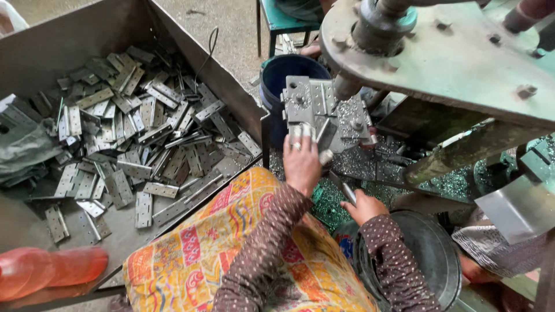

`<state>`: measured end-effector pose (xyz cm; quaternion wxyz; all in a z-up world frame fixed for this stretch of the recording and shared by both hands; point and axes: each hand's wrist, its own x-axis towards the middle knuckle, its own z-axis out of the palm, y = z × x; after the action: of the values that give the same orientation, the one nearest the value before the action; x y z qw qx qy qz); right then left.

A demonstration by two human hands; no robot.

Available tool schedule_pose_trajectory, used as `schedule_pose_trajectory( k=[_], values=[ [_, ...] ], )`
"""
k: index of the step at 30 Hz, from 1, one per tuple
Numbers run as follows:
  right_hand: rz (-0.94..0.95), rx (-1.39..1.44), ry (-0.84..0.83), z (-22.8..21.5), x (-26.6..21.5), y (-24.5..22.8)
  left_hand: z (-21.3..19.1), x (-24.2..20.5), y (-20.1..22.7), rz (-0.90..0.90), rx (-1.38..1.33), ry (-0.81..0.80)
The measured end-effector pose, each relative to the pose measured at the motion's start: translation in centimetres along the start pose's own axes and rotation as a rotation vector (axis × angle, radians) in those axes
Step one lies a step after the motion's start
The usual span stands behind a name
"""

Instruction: The person repeatedly picks small metal brackets from a bin, places each one into a drill press jig, and activates the press to drill holes. After each cycle, the person removes the bracket and returns it to the bin, continuing the process with new pieces.

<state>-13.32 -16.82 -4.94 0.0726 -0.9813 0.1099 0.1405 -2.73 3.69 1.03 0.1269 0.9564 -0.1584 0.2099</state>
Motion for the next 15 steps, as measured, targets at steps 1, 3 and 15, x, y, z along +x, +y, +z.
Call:
schedule_pose_trajectory(
  k=[1, 3, 15],
  values=[
    [0.007, -0.01, -0.001, -0.3, 0.2, -0.2, 0.4, -0.3, 0.8, 0.061, 0.126, -0.026],
    [0.012, -0.007, -0.022, -0.4, -0.1, -0.4, 1.2, -1.6, 2.0, 0.114, 0.062, -0.049],
    [0.059, 0.15, -0.057, 5.1, 0.3, 2.0, 5.3, 2.6, 2.3, 0.098, 0.041, 0.003]
  ],
)
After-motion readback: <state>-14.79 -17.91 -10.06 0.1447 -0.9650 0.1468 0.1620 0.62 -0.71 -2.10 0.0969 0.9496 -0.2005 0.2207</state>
